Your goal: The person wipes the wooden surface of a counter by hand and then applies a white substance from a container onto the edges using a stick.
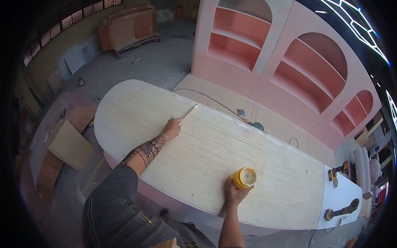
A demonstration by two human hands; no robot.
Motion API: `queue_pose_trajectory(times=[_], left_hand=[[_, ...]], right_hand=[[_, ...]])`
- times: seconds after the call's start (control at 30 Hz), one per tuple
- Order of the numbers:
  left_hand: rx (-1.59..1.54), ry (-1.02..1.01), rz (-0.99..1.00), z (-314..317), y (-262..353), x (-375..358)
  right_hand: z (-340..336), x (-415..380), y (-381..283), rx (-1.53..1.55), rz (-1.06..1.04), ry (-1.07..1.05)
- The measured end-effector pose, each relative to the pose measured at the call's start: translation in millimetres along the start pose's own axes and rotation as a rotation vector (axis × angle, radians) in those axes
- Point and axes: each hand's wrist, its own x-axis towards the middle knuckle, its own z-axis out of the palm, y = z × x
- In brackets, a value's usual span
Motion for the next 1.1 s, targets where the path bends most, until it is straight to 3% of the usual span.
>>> queue_pose_trajectory(times=[0.1,0.17,0.33,0.4,0.53,0.6,0.77,0.93,1.03,1.1], left_hand=[[0.013,0.012,-0.092,-16,-1,0],[0.009,0.153,-0.15,-18,-24,12],[0.077,0.205,-0.135,-38,-75,39],[0.064,0.206,-0.196,-65,-58,30],[0.068,0.233,-0.208,-68,-85,49],[-0.003,0.135,-0.177,-63,-97,59],[-0.002,0.115,-0.136,-32,-72,40],[-0.054,0.118,0.116,-7,-49,20],[-0.189,-0.041,-0.017,-50,-19,9],[-0.164,0.165,0.019,-48,-57,25]], right_hand=[[1,1,6,0.042,-0.011,-0.003],[0,0,8,0.024,-0.014,0.005],[0,1,14,0.0,-0.034,0.015],[-1,2,14,-0.027,-0.038,0.006],[-1,3,23,-0.05,-0.064,0.005],[0,3,29,0.012,-0.064,-0.004],[0,3,36,0.0,-0.076,0.023],[3,0,17,-0.002,-0.072,0.032],[0,0,17,0.005,-0.005,-0.009],[0,0,18,-0.012,-0.023,-0.013]])
